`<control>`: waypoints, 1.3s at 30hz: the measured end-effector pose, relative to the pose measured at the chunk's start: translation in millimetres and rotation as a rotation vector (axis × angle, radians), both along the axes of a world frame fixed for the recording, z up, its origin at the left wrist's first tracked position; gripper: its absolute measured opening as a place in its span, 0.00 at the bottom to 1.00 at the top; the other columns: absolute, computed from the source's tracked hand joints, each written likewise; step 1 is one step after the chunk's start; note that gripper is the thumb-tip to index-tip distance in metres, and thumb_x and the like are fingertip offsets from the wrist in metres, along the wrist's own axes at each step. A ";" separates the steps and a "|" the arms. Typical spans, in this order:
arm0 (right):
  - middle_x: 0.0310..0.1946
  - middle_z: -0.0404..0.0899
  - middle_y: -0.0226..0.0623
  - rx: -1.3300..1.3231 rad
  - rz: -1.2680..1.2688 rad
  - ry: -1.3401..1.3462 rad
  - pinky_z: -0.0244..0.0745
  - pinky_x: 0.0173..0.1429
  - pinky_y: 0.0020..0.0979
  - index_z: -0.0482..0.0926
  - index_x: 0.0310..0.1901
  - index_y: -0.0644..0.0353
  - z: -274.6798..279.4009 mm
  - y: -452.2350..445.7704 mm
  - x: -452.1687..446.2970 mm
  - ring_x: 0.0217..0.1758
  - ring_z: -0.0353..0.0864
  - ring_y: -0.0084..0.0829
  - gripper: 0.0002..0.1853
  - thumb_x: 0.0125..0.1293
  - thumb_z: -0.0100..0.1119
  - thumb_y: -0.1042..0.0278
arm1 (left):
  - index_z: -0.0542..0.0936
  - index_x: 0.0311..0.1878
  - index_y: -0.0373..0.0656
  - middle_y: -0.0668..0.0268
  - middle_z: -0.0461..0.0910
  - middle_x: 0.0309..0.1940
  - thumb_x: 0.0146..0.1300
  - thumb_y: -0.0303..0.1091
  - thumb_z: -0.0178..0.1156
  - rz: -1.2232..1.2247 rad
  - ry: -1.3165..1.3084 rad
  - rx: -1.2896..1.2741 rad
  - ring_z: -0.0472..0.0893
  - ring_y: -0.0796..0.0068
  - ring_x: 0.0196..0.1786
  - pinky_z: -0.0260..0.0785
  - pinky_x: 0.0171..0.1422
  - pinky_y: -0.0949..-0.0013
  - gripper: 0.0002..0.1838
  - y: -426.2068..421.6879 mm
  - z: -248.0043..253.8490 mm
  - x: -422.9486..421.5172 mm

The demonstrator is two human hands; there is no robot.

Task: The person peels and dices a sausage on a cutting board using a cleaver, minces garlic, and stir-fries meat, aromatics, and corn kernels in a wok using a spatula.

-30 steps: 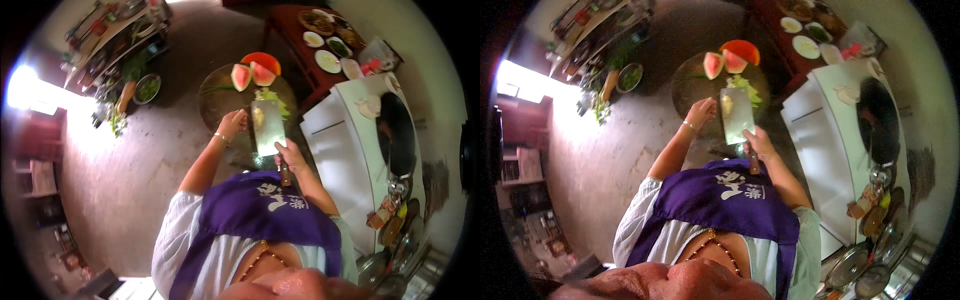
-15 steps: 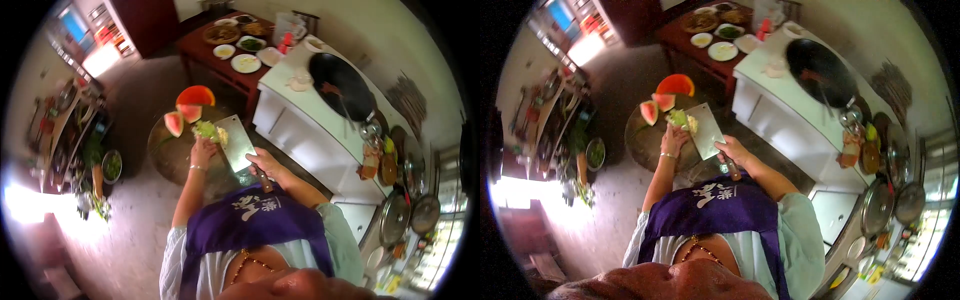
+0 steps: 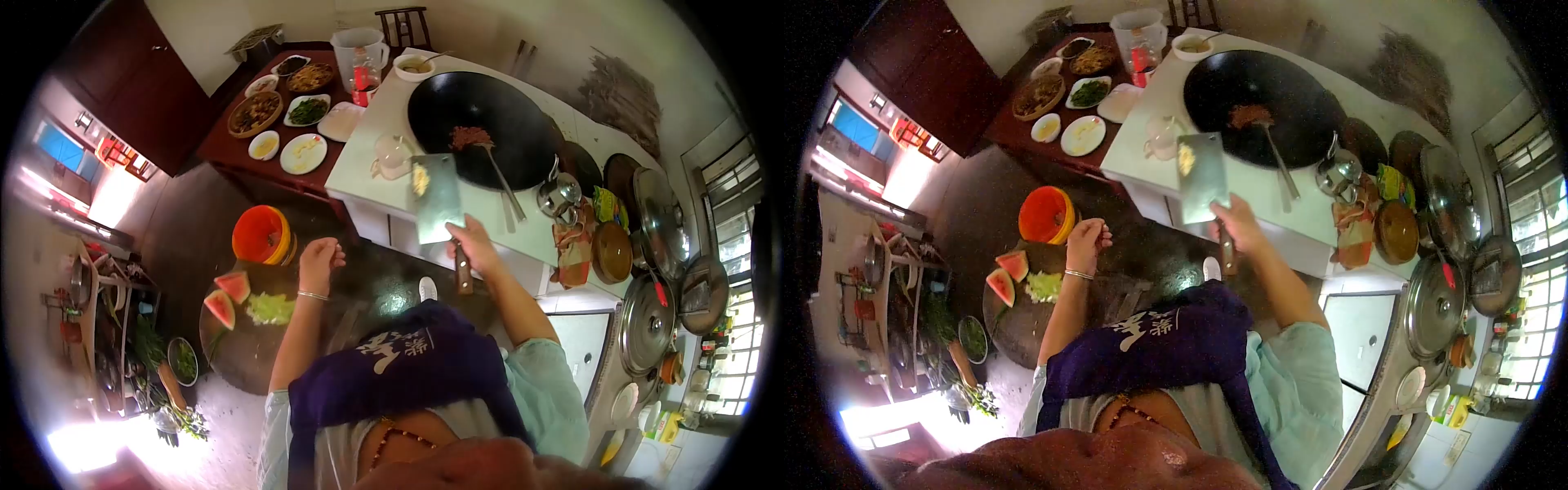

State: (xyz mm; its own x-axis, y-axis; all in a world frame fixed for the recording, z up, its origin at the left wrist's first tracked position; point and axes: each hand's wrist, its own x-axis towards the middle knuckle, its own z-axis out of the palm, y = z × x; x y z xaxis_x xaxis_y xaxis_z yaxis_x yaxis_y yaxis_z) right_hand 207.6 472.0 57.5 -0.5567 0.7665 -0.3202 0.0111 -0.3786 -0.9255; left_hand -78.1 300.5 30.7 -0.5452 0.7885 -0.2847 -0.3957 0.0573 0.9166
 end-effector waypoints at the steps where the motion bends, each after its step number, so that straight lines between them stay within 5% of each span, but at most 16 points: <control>1: 0.20 0.74 0.34 -0.001 -0.090 0.032 0.70 0.21 0.27 0.70 0.45 0.64 1.5 27.2 6.5 0.18 0.73 0.25 0.13 0.64 0.58 0.67 | 0.76 0.44 0.35 0.64 0.78 0.32 0.66 0.31 0.57 -0.027 0.020 -0.003 0.79 0.76 0.32 0.75 0.34 0.74 0.09 22.8 10.7 10.4; 6: 0.21 0.74 0.37 0.105 -0.256 -0.153 0.70 0.21 0.28 0.71 0.41 0.66 14.9 172.9 36.5 0.18 0.73 0.27 0.06 0.62 0.50 0.76 | 0.78 0.44 0.34 0.64 0.78 0.31 0.67 0.30 0.55 -0.217 0.198 0.008 0.78 0.77 0.31 0.73 0.36 0.74 0.09 153.8 24.5 44.8; 9: 0.20 0.74 0.39 0.015 -0.306 -0.217 0.70 0.21 0.30 0.71 0.37 0.67 13.9 247.7 38.6 0.17 0.74 0.29 0.04 0.61 0.48 0.78 | 0.78 0.42 0.34 0.62 0.80 0.33 0.65 0.29 0.55 -0.339 0.572 0.072 0.80 0.73 0.34 0.75 0.40 0.70 0.08 246.5 32.9 65.3; 11: 0.20 0.74 0.39 -0.016 -0.277 -0.212 0.71 0.22 0.30 0.71 0.34 0.67 2.9 286.7 40.7 0.18 0.74 0.30 0.04 0.61 0.47 0.77 | 0.77 0.49 0.37 0.60 0.80 0.44 0.63 0.29 0.53 -0.361 1.185 0.153 0.80 0.64 0.47 0.72 0.53 0.63 0.12 311.9 46.8 78.5; 13: 0.18 0.74 0.40 -0.026 -0.223 -0.247 0.69 0.22 0.32 0.73 0.29 0.67 -19.0 320.6 46.4 0.16 0.73 0.32 0.05 0.59 0.48 0.77 | 0.72 0.59 0.43 0.58 0.71 0.60 0.63 0.28 0.51 -0.567 1.256 0.221 0.68 0.57 0.65 0.60 0.68 0.52 0.20 378.3 40.6 89.1; 15: 0.17 0.74 0.41 -0.042 -0.215 -0.248 0.69 0.22 0.32 0.73 0.28 0.67 -18.0 333.4 48.1 0.16 0.73 0.32 0.05 0.58 0.49 0.77 | 0.64 0.68 0.49 0.57 0.57 0.71 0.62 0.26 0.52 -0.824 1.704 0.018 0.54 0.60 0.75 0.49 0.73 0.41 0.28 428.4 45.0 102.4; 18: 0.17 0.74 0.41 0.050 -0.152 -0.275 0.68 0.22 0.32 0.73 0.28 0.66 -17.9 344.8 55.4 0.15 0.72 0.32 0.04 0.58 0.50 0.76 | 0.59 0.72 0.55 0.63 0.47 0.75 0.61 0.25 0.53 -0.982 1.901 -0.096 0.44 0.60 0.78 0.41 0.74 0.34 0.34 479.4 41.5 126.0; 25: 0.19 0.75 0.38 -0.142 -0.206 -0.048 0.69 0.25 0.29 0.74 0.31 0.65 6.5 337.4 62.2 0.19 0.74 0.29 0.04 0.59 0.51 0.75 | 0.52 0.74 0.67 0.68 0.41 0.77 0.62 0.27 0.53 -1.104 2.082 0.013 0.38 0.55 0.78 0.35 0.72 0.29 0.39 517.5 19.5 153.2; 34: 0.21 0.73 0.38 -0.162 -0.416 -0.031 0.68 0.22 0.28 0.73 0.40 0.68 72.5 251.5 123.0 0.16 0.70 0.27 0.08 0.59 0.51 0.77 | 0.52 0.74 0.67 0.72 0.36 0.77 0.66 0.37 0.53 -1.081 2.004 -0.292 0.35 0.48 0.77 0.37 0.70 0.24 0.36 574.1 14.6 154.3; 35: 0.22 0.74 0.38 -0.117 -0.479 -0.042 0.67 0.22 0.27 0.73 0.43 0.69 89.2 230.5 131.7 0.15 0.69 0.27 0.10 0.59 0.51 0.77 | 0.70 0.66 0.55 0.60 0.60 0.70 0.66 0.38 0.52 -0.891 1.934 -0.120 0.54 0.47 0.73 0.50 0.68 0.30 0.23 575.6 20.8 156.0; 37: 0.25 0.75 0.38 -0.032 -0.556 -0.083 0.66 0.21 0.24 0.71 0.49 0.70 112.9 185.3 153.2 0.15 0.69 0.25 0.15 0.59 0.52 0.76 | 0.82 0.43 0.43 0.53 0.78 0.44 0.66 0.40 0.51 -0.907 1.887 -0.173 0.75 0.51 0.53 0.66 0.57 0.45 0.14 591.6 54.5 163.4; 39: 0.27 0.76 0.37 0.021 -0.615 -0.103 0.64 0.19 0.22 0.70 0.52 0.70 125.5 143.0 173.2 0.15 0.69 0.23 0.18 0.60 0.52 0.74 | 0.78 0.24 0.39 0.55 0.75 0.24 0.65 0.41 0.53 -0.392 1.786 0.385 0.76 0.53 0.33 0.68 0.43 0.52 0.17 600.5 51.5 162.7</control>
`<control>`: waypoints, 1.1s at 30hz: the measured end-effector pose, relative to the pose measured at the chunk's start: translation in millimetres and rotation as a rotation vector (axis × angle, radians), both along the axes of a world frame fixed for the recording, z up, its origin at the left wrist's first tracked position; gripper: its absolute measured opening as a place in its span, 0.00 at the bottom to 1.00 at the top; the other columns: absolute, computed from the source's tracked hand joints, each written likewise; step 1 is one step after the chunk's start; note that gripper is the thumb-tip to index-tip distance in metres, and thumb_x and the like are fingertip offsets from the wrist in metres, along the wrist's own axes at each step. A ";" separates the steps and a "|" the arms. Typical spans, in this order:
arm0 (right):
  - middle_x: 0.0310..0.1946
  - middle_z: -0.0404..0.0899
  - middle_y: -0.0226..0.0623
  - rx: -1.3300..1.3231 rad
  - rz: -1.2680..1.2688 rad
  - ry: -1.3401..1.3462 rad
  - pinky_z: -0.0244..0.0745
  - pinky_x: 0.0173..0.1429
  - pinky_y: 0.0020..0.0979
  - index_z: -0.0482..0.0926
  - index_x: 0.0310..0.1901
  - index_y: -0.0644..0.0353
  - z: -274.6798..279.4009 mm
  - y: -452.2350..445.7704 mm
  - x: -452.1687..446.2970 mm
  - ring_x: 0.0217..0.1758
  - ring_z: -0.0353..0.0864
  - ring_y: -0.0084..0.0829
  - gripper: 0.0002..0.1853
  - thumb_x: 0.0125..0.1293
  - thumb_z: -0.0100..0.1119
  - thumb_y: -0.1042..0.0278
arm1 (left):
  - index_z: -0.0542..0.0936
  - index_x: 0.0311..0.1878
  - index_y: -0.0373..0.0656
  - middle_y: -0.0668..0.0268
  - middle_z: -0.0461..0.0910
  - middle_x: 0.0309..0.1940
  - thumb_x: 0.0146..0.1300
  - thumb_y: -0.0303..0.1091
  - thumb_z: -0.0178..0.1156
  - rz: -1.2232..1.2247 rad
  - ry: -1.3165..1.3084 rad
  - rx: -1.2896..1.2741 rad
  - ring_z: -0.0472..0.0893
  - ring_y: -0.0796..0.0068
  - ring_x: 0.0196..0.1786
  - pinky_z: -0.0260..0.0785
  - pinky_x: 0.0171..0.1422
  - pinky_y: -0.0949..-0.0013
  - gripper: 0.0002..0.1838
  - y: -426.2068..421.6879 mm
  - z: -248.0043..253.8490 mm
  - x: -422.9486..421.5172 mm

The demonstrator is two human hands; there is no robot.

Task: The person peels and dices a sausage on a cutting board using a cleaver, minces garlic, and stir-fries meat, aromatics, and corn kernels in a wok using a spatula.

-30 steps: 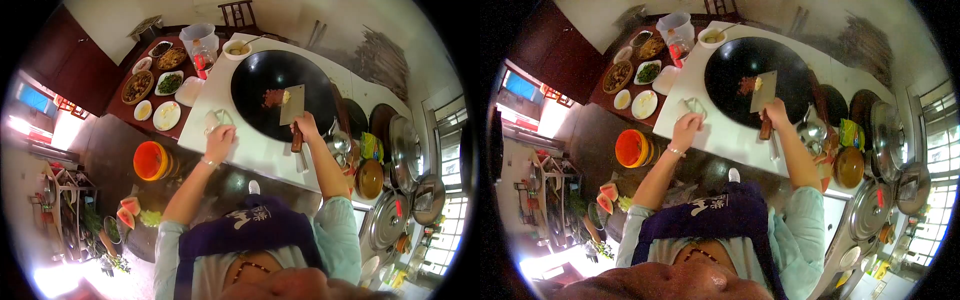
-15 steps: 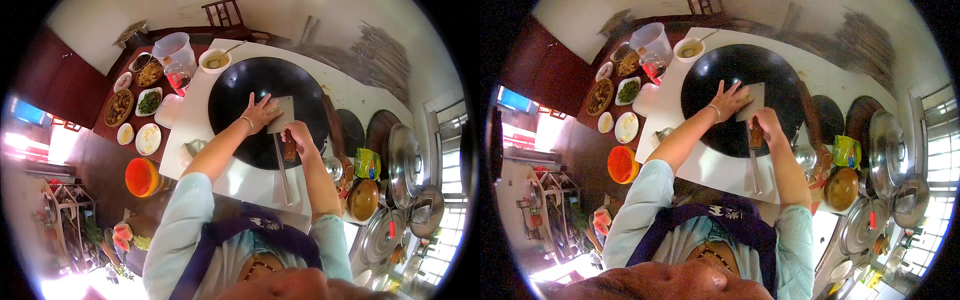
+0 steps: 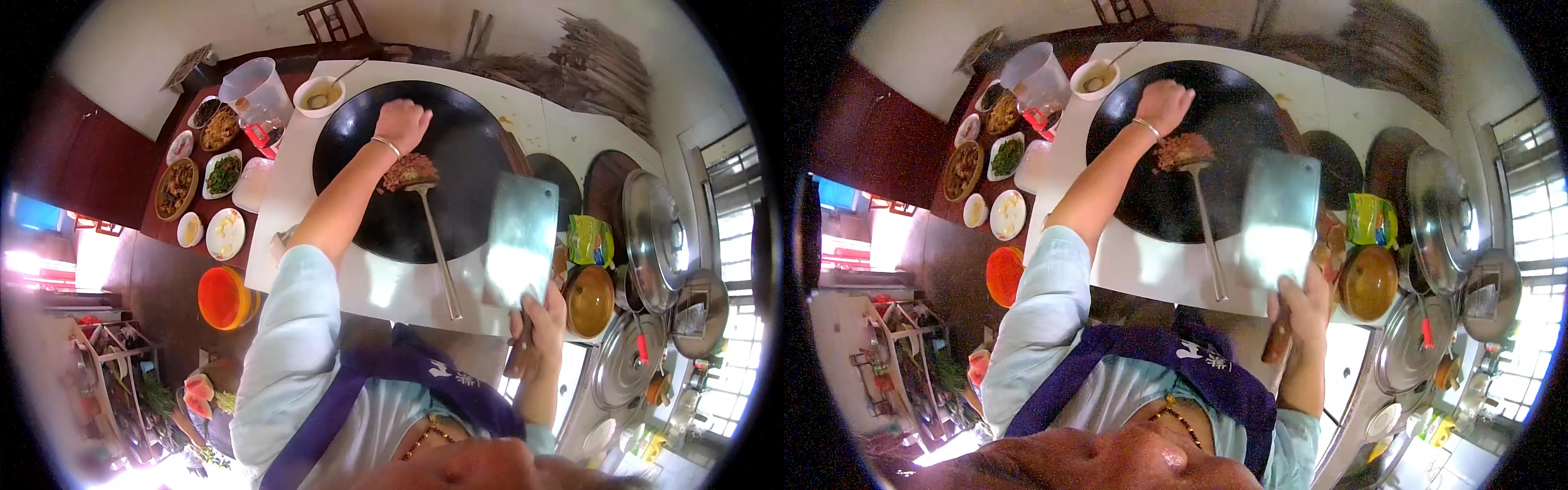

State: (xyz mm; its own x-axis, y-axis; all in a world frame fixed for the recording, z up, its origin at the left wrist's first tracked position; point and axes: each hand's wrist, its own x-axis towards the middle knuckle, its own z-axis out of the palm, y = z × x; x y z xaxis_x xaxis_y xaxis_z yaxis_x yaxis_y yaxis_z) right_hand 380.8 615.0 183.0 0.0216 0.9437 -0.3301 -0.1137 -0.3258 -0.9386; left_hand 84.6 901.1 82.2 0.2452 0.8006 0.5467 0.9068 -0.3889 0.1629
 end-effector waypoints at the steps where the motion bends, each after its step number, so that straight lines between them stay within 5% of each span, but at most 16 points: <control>1: 0.27 0.76 0.37 0.059 -0.045 0.029 0.64 0.19 0.23 0.70 0.52 0.70 -5.0 -23.1 10.5 0.14 0.68 0.24 0.18 0.60 0.52 0.74 | 0.72 0.21 0.39 0.55 0.73 0.23 0.63 0.38 0.55 -0.021 -0.157 0.167 0.75 0.50 0.31 0.68 0.38 0.52 0.17 -9.5 16.5 5.0; 4: 0.27 0.76 0.38 0.134 -0.172 0.052 0.65 0.18 0.24 0.69 0.53 0.69 -17.0 -84.4 34.2 0.13 0.68 0.24 0.19 0.60 0.53 0.73 | 0.75 0.24 0.41 0.55 0.73 0.26 0.59 0.33 0.59 0.024 -0.345 0.247 0.76 0.51 0.33 0.71 0.43 0.55 0.10 -12.7 -21.5 6.0; 5: 0.27 0.76 0.38 0.129 -0.211 0.044 0.65 0.18 0.24 0.69 0.53 0.69 -17.3 -109.7 39.1 0.13 0.68 0.24 0.19 0.60 0.53 0.73 | 0.81 0.42 0.46 0.54 0.75 0.45 0.60 0.40 0.59 0.030 -0.174 -0.296 0.76 0.49 0.49 0.70 0.56 0.50 0.11 -5.0 -78.6 -6.3; 8: 0.29 0.77 0.39 0.145 -0.324 0.086 0.65 0.17 0.24 0.69 0.52 0.68 -32.4 -182.9 60.1 0.13 0.68 0.25 0.19 0.60 0.55 0.72 | 0.68 0.66 0.68 0.69 0.59 0.71 0.56 0.59 0.57 0.277 0.072 -0.737 0.55 0.43 0.71 0.45 0.65 0.23 0.32 -40.2 -66.8 3.3; 9: 0.27 0.75 0.36 0.163 -0.326 0.135 0.64 0.16 0.24 0.69 0.52 0.68 -32.7 -209.4 67.5 0.13 0.67 0.25 0.19 0.61 0.57 0.71 | 0.73 0.63 0.66 0.66 0.65 0.67 0.55 0.59 0.57 0.120 0.024 -0.660 0.62 0.47 0.69 0.52 0.66 0.31 0.30 -33.4 -70.7 -4.6; 12: 0.25 0.73 0.34 0.097 -0.425 0.135 0.63 0.15 0.23 0.69 0.50 0.68 -37.1 -285.8 84.8 0.12 0.65 0.23 0.18 0.61 0.58 0.70 | 0.86 0.31 0.52 0.59 0.83 0.40 0.58 0.55 0.54 0.261 -0.094 -0.339 0.81 0.50 0.45 0.72 0.50 0.50 0.19 -117.9 38.5 23.6; 14: 0.24 0.71 0.31 0.104 -0.470 0.135 0.61 0.15 0.21 0.69 0.48 0.66 -46.2 -339.3 89.0 0.13 0.65 0.22 0.17 0.62 0.58 0.66 | 0.83 0.39 0.47 0.54 0.81 0.36 0.69 0.44 0.44 0.141 -0.078 0.136 0.80 0.49 0.41 0.72 0.46 0.50 0.19 -157.4 56.3 35.9; 16: 0.23 0.72 0.31 -0.008 -0.540 0.100 0.64 0.18 0.23 0.70 0.49 0.67 -46.3 -380.1 83.1 0.16 0.69 0.21 0.16 0.62 0.55 0.69 | 0.79 0.38 0.44 0.51 0.80 0.35 0.70 0.39 0.46 0.026 0.067 0.634 0.79 0.50 0.38 0.73 0.43 0.56 0.14 -151.5 37.1 24.1; 17: 0.23 0.73 0.32 0.007 -0.494 0.118 0.65 0.19 0.23 0.71 0.49 0.67 -50.5 -400.4 82.7 0.17 0.69 0.21 0.16 0.60 0.54 0.72 | 0.78 0.39 0.41 0.53 0.79 0.34 0.69 0.36 0.50 -0.073 -0.248 0.610 0.79 0.52 0.38 0.73 0.44 0.56 0.11 -164.6 32.7 31.2; 18: 0.23 0.71 0.33 -0.028 -0.520 0.115 0.64 0.20 0.25 0.69 0.53 0.66 -52.8 -420.3 82.6 0.15 0.67 0.23 0.18 0.61 0.51 0.73 | 0.77 0.46 0.38 0.55 0.80 0.33 0.68 0.36 0.51 0.162 -0.305 0.139 0.79 0.53 0.41 0.73 0.47 0.60 0.12 -211.5 60.9 51.5; 20: 0.22 0.70 0.33 -0.022 -0.508 0.248 0.64 0.21 0.25 0.70 0.51 0.64 -64.0 -460.0 86.8 0.18 0.69 0.24 0.16 0.61 0.51 0.74 | 0.77 0.48 0.44 0.59 0.78 0.41 0.62 0.36 0.59 0.218 0.262 -0.094 0.76 0.53 0.50 0.71 0.53 0.58 0.13 -239.1 22.6 55.8; 22: 0.22 0.71 0.33 0.029 -0.549 0.388 0.68 0.23 0.26 0.72 0.43 0.63 -77.3 -497.2 89.0 0.19 0.70 0.23 0.09 0.60 0.53 0.74 | 0.77 0.46 0.46 0.61 0.77 0.44 0.59 0.37 0.61 0.146 0.413 -0.118 0.75 0.54 0.52 0.71 0.53 0.57 0.13 -269.6 34.2 109.3; 24: 0.22 0.71 0.33 -0.001 -0.605 0.415 0.68 0.23 0.26 0.72 0.43 0.63 -79.9 -531.0 90.0 0.20 0.70 0.23 0.09 0.61 0.53 0.74 | 0.78 0.45 0.46 0.61 0.77 0.41 0.60 0.37 0.60 -0.347 0.182 -0.071 0.77 0.54 0.49 0.72 0.50 0.57 0.12 -278.6 39.9 149.1; 28: 0.23 0.71 0.32 -0.047 -0.742 0.544 0.68 0.24 0.25 0.71 0.44 0.63 -103.7 -588.5 106.1 0.20 0.70 0.23 0.10 0.61 0.54 0.73 | 0.77 0.35 0.42 0.54 0.79 0.31 0.69 0.42 0.49 -0.796 0.018 0.208 0.78 0.49 0.36 0.69 0.39 0.49 0.14 -346.1 27.0 303.0; 30: 0.24 0.70 0.32 -0.018 -0.804 0.579 0.67 0.23 0.26 0.71 0.46 0.63 -115.7 -612.3 125.0 0.20 0.70 0.23 0.12 0.60 0.54 0.75 | 0.75 0.42 0.42 0.50 0.79 0.33 0.70 0.41 0.47 -0.867 -0.208 -0.196 0.77 0.45 0.39 0.67 0.40 0.48 0.13 -410.7 29.5 368.6; 33: 0.24 0.70 0.32 0.040 -0.930 0.564 0.67 0.23 0.26 0.70 0.49 0.63 -125.9 -652.4 162.8 0.20 0.70 0.23 0.15 0.60 0.55 0.74 | 0.72 0.48 0.41 0.49 0.78 0.38 0.71 0.38 0.46 -1.048 -0.137 -0.298 0.76 0.43 0.41 0.67 0.43 0.49 0.12 -481.1 11.5 472.3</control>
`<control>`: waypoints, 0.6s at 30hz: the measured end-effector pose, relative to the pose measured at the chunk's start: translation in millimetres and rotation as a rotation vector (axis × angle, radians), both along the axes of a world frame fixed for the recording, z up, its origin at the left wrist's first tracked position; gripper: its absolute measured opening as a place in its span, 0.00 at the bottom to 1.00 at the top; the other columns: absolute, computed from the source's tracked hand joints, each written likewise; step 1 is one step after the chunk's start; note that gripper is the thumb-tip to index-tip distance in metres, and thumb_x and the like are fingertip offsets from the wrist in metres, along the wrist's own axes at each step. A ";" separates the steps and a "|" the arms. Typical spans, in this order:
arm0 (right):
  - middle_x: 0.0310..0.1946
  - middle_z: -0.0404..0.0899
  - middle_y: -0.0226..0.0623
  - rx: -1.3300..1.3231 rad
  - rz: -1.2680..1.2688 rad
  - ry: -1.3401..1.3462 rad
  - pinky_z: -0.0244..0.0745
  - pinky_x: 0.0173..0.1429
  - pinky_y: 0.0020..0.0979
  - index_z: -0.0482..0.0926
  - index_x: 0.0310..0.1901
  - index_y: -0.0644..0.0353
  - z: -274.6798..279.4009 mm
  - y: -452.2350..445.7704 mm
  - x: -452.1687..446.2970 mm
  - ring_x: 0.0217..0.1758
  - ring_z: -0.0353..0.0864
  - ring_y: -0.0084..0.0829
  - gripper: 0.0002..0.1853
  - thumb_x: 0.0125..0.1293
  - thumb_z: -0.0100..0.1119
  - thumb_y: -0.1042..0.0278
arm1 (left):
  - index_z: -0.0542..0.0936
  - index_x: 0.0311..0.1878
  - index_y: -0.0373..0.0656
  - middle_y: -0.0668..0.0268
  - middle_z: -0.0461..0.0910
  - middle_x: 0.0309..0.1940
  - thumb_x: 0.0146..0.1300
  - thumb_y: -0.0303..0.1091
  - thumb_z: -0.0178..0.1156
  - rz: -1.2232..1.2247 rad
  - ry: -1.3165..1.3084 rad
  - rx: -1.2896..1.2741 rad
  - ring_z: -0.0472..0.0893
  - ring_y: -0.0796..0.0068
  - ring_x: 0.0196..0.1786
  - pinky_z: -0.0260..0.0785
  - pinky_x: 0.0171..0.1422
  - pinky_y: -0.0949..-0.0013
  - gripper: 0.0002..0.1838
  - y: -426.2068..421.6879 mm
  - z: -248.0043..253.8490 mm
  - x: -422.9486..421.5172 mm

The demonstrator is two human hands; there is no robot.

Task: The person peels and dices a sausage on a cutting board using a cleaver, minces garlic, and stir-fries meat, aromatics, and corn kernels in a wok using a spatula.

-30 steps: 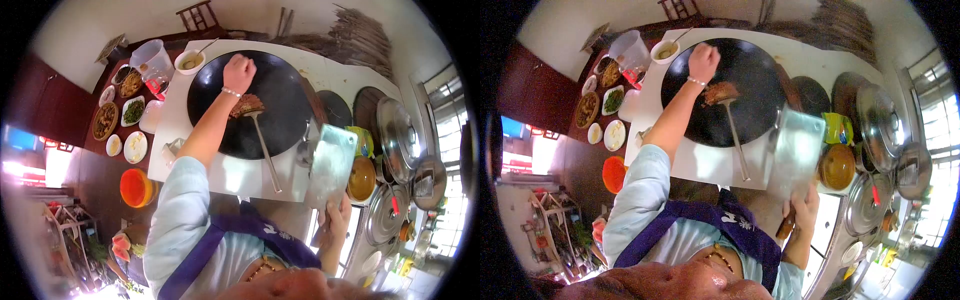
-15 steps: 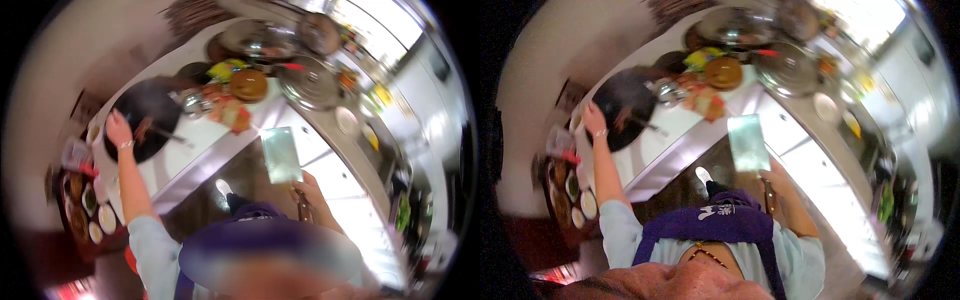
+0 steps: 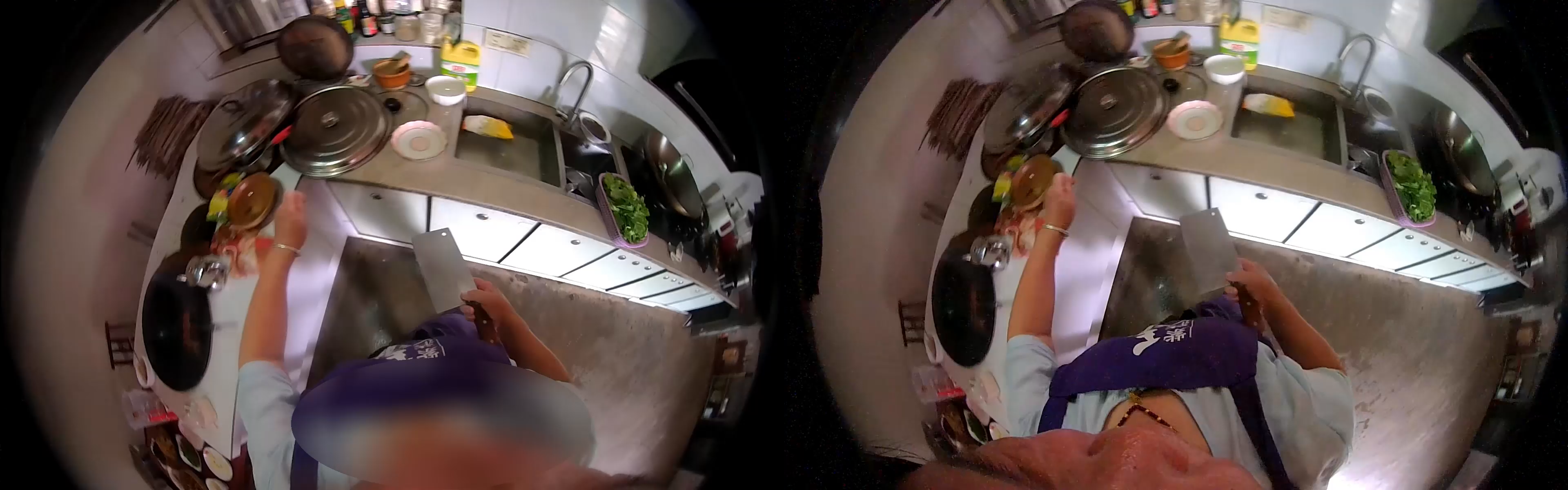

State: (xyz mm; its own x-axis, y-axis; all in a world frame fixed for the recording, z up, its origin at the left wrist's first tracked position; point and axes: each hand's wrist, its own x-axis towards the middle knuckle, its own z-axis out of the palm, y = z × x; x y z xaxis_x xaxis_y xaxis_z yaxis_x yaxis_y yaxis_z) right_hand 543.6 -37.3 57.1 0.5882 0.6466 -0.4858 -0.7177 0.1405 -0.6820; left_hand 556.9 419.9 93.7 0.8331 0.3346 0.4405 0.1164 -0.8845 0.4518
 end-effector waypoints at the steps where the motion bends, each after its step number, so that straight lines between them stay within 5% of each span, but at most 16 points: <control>1: 0.24 0.70 0.32 -0.012 -0.047 -0.015 0.67 0.23 0.26 0.70 0.49 0.63 -2.5 -16.2 15.4 0.20 0.70 0.23 0.15 0.60 0.55 0.73 | 0.72 0.50 0.42 0.50 0.78 0.41 0.70 0.35 0.46 -0.092 0.001 -0.022 0.77 0.44 0.43 0.68 0.45 0.51 0.11 -35.0 6.2 34.1; 3: 0.24 0.70 0.32 0.005 -0.140 -0.031 0.66 0.23 0.25 0.70 0.50 0.63 -9.1 -51.2 48.6 0.19 0.70 0.23 0.17 0.59 0.55 0.72 | 0.72 0.54 0.42 0.51 0.77 0.45 0.64 0.29 0.49 -0.366 -0.132 -0.061 0.76 0.49 0.49 0.69 0.51 0.55 0.15 -92.5 3.4 114.8; 9: 0.24 0.73 0.33 -0.057 -0.350 0.003 0.63 0.19 0.24 0.71 0.48 0.66 -19.7 -151.6 183.9 0.16 0.68 0.23 0.18 0.56 0.59 0.70 | 0.71 0.59 0.44 0.57 0.72 0.54 0.53 0.25 0.55 -0.707 0.207 0.187 0.71 0.54 0.58 0.66 0.61 0.57 0.26 -245.1 -77.5 388.3; 12: 0.25 0.74 0.35 -0.112 -0.398 0.035 0.62 0.17 0.24 0.71 0.47 0.68 -24.5 -194.9 241.2 0.14 0.67 0.23 0.19 0.55 0.60 0.69 | 0.67 0.64 0.47 0.59 0.66 0.64 0.55 0.28 0.57 -0.521 0.528 0.344 0.64 0.58 0.67 0.60 0.66 0.49 0.29 -300.6 -136.5 501.7; 15: 0.23 0.75 0.36 -0.092 -0.422 0.025 0.63 0.16 0.24 0.71 0.46 0.68 -40.8 -230.0 288.8 0.13 0.69 0.24 0.19 0.55 0.62 0.68 | 0.56 0.72 0.52 0.58 0.54 0.72 0.54 0.29 0.62 -0.406 0.564 0.528 0.56 0.55 0.73 0.54 0.72 0.47 0.42 -330.4 -181.4 584.8; 18: 0.21 0.74 0.36 -0.122 -0.448 0.083 0.64 0.17 0.25 0.72 0.45 0.68 -42.0 -241.7 315.7 0.14 0.69 0.25 0.19 0.55 0.64 0.66 | 0.48 0.75 0.60 0.61 0.48 0.74 0.57 0.30 0.62 -0.378 0.793 0.631 0.53 0.51 0.74 0.48 0.73 0.40 0.46 -353.9 -166.4 620.9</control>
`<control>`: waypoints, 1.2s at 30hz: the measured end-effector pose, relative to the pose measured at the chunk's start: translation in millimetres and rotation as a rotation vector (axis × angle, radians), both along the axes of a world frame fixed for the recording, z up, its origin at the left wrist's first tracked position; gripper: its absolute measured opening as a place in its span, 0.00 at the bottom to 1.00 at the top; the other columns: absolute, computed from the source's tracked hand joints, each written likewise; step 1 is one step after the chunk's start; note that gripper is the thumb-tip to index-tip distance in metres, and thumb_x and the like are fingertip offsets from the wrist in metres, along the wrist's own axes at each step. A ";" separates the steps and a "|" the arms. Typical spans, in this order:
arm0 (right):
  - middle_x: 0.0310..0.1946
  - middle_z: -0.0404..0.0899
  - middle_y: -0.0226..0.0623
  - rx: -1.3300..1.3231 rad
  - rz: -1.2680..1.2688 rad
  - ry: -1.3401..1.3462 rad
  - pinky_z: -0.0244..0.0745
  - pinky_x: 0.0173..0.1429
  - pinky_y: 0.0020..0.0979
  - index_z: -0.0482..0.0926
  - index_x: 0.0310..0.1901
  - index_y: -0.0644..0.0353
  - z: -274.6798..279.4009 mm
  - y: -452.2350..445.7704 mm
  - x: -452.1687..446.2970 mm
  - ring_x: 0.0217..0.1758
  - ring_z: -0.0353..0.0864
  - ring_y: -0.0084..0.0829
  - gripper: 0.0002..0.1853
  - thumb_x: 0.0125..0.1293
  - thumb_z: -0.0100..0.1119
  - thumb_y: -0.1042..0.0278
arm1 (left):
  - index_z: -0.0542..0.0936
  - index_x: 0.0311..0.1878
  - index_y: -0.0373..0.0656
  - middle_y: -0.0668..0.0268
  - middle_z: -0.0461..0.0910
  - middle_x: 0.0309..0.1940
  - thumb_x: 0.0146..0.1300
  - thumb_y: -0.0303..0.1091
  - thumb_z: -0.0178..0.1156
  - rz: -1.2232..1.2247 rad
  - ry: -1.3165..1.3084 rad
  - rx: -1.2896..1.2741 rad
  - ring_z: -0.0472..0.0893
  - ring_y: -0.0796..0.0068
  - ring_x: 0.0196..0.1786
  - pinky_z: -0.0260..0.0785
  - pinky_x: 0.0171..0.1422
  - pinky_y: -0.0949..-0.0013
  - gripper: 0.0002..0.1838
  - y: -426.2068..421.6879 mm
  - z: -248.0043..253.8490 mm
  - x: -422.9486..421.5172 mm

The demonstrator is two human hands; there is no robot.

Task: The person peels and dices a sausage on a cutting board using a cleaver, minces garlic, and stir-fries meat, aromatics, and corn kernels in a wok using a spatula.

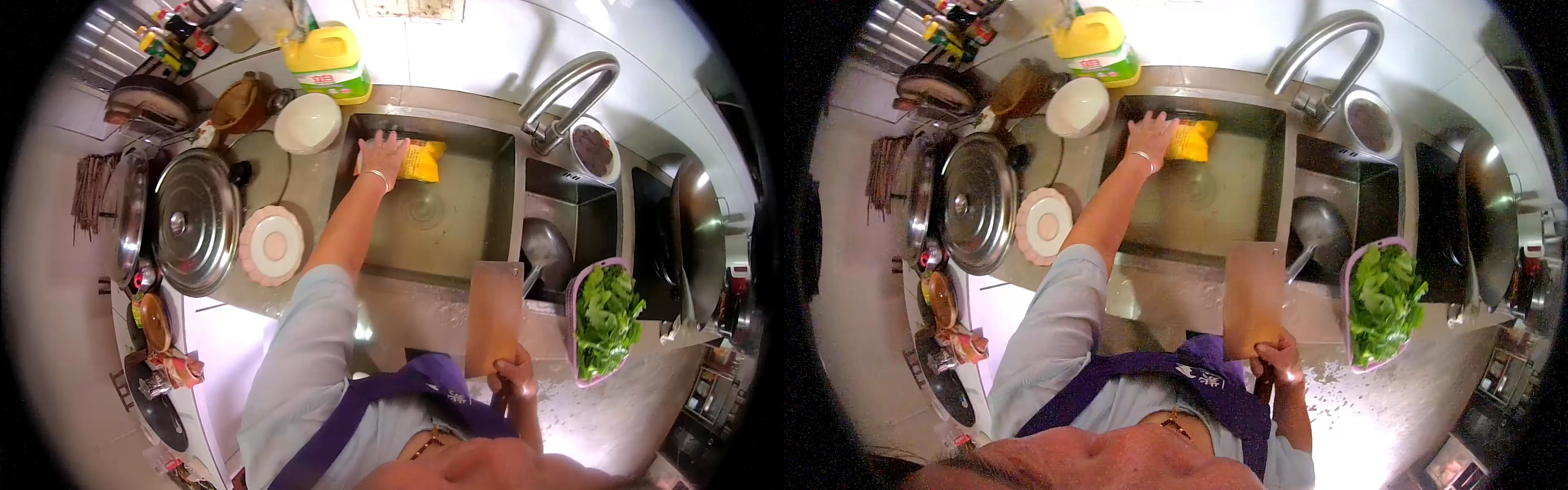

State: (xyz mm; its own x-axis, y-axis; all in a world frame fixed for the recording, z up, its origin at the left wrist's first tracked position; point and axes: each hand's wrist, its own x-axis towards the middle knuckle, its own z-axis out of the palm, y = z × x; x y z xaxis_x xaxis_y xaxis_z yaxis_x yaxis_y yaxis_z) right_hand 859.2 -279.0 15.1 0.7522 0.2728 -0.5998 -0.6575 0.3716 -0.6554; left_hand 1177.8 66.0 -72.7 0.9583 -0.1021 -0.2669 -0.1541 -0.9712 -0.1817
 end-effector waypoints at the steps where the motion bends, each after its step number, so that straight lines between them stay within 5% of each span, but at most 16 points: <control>1: 0.21 0.74 0.36 -0.002 0.010 0.036 0.64 0.17 0.25 0.72 0.45 0.68 -0.2 -0.8 9.3 0.14 0.69 0.25 0.19 0.55 0.63 0.66 | 0.47 0.75 0.61 0.61 0.48 0.74 0.57 0.30 0.62 0.011 0.061 0.054 0.53 0.50 0.74 0.48 0.73 0.40 0.47 -5.8 0.5 6.9; 5: 0.21 0.74 0.35 0.021 0.036 0.125 0.65 0.18 0.26 0.71 0.45 0.67 -5.9 -6.1 31.7 0.14 0.69 0.25 0.19 0.54 0.63 0.67 | 0.61 0.69 0.56 0.60 0.69 0.60 0.56 0.29 0.59 0.009 -0.187 -0.126 0.67 0.48 0.62 0.57 0.62 0.35 0.35 8.3 -96.3 18.0; 6: 0.21 0.74 0.35 0.020 0.033 0.142 0.65 0.18 0.26 0.71 0.45 0.67 -3.9 -3.7 36.4 0.14 0.70 0.26 0.19 0.54 0.63 0.67 | 0.65 0.66 0.55 0.60 0.75 0.51 0.55 0.29 0.59 -0.056 -0.306 -0.121 0.73 0.51 0.55 0.64 0.57 0.44 0.32 9.5 -99.1 15.6; 12: 0.29 0.78 0.36 0.026 0.006 0.171 0.61 0.16 0.22 0.72 0.48 0.64 -8.4 -1.1 56.4 0.14 0.68 0.22 0.20 0.55 0.63 0.68 | 0.69 0.62 0.46 0.54 0.80 0.47 0.50 0.38 0.65 0.291 0.064 -0.530 0.79 0.56 0.51 0.71 0.55 0.61 0.33 21.7 -55.8 4.4; 16: 0.29 0.78 0.36 0.125 -0.031 0.118 0.61 0.16 0.22 0.72 0.48 0.63 -10.3 5.4 72.7 0.14 0.68 0.22 0.20 0.54 0.64 0.69 | 0.73 0.59 0.40 0.57 0.82 0.47 0.46 0.41 0.73 0.423 0.211 -0.953 0.81 0.63 0.48 0.71 0.55 0.67 0.35 60.5 -40.3 -7.0; 19: 0.28 0.78 0.35 0.147 -0.021 0.083 0.62 0.16 0.22 0.73 0.48 0.62 -7.0 9.9 82.2 0.13 0.68 0.22 0.18 0.55 0.63 0.69 | 0.73 0.57 0.37 0.61 0.81 0.46 0.51 0.36 0.71 0.641 0.414 -1.727 0.81 0.70 0.48 0.72 0.53 0.68 0.30 62.2 -13.7 -36.6; 23: 0.25 0.74 0.33 0.164 0.013 0.048 0.64 0.17 0.26 0.69 0.51 0.61 -14.2 9.5 91.5 0.14 0.68 0.24 0.21 0.57 0.63 0.68 | 0.73 0.58 0.36 0.63 0.80 0.48 0.56 0.33 0.68 0.727 0.409 -1.981 0.80 0.73 0.48 0.73 0.54 0.68 0.27 39.6 41.9 -68.7; 31: 0.25 0.73 0.33 0.218 0.042 -0.101 0.64 0.18 0.25 0.70 0.51 0.61 -3.5 21.7 103.0 0.14 0.68 0.23 0.16 0.61 0.58 0.72 | 0.69 0.63 0.39 0.63 0.77 0.55 0.57 0.35 0.67 0.611 0.354 -2.310 0.76 0.70 0.56 0.68 0.61 0.66 0.31 31.4 66.2 -133.4; 36: 0.27 0.75 0.32 0.180 0.107 -0.128 0.65 0.19 0.24 0.71 0.50 0.62 13.5 36.9 89.8 0.15 0.68 0.22 0.15 0.61 0.56 0.73 | 0.63 0.67 0.37 0.55 0.71 0.62 0.57 0.29 0.65 0.552 0.367 -2.677 0.74 0.59 0.62 0.65 0.68 0.56 0.34 46.6 94.1 -198.1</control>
State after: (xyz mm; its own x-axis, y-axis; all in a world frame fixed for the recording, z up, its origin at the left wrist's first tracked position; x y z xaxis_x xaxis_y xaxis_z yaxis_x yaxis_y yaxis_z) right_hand 949.1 -242.1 28.6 0.7801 0.4490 -0.4357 -0.6151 0.4224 -0.6658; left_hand 979.7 112.6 21.5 0.9713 -0.1862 -0.1478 0.2365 0.8192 0.5225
